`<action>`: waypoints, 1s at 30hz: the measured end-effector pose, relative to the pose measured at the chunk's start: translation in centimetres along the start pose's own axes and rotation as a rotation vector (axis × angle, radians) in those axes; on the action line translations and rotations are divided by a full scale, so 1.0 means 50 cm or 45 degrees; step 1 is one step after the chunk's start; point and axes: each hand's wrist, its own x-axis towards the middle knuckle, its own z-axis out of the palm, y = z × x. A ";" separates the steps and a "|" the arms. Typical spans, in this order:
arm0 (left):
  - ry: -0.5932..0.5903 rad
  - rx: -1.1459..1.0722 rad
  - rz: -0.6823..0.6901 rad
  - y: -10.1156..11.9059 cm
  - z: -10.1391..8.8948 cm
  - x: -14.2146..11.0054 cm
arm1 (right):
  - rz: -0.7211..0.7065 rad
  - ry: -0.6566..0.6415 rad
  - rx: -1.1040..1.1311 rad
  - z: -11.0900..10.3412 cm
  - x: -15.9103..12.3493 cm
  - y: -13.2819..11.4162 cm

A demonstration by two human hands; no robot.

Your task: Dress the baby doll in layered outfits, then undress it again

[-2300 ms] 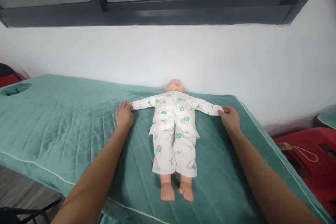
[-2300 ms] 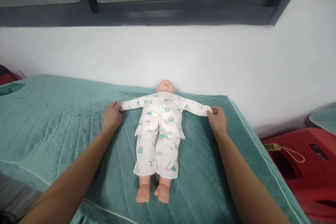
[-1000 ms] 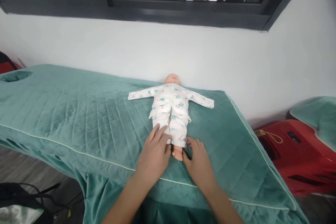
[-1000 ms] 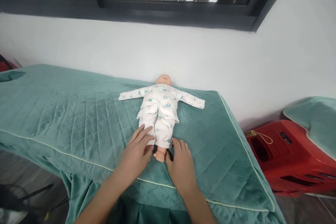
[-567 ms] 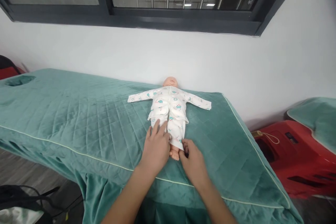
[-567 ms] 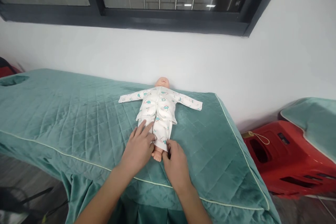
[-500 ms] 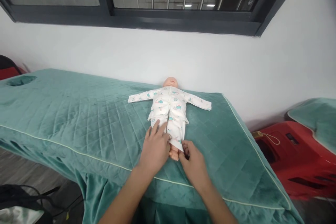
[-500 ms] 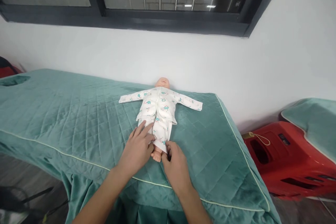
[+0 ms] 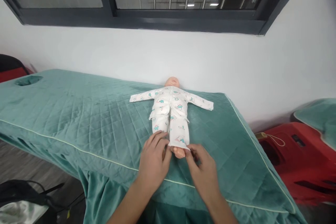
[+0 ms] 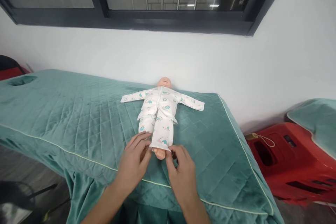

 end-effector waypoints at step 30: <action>-0.054 0.140 -0.294 -0.128 0.020 -0.030 | -0.592 -0.319 -0.651 0.087 0.049 -0.064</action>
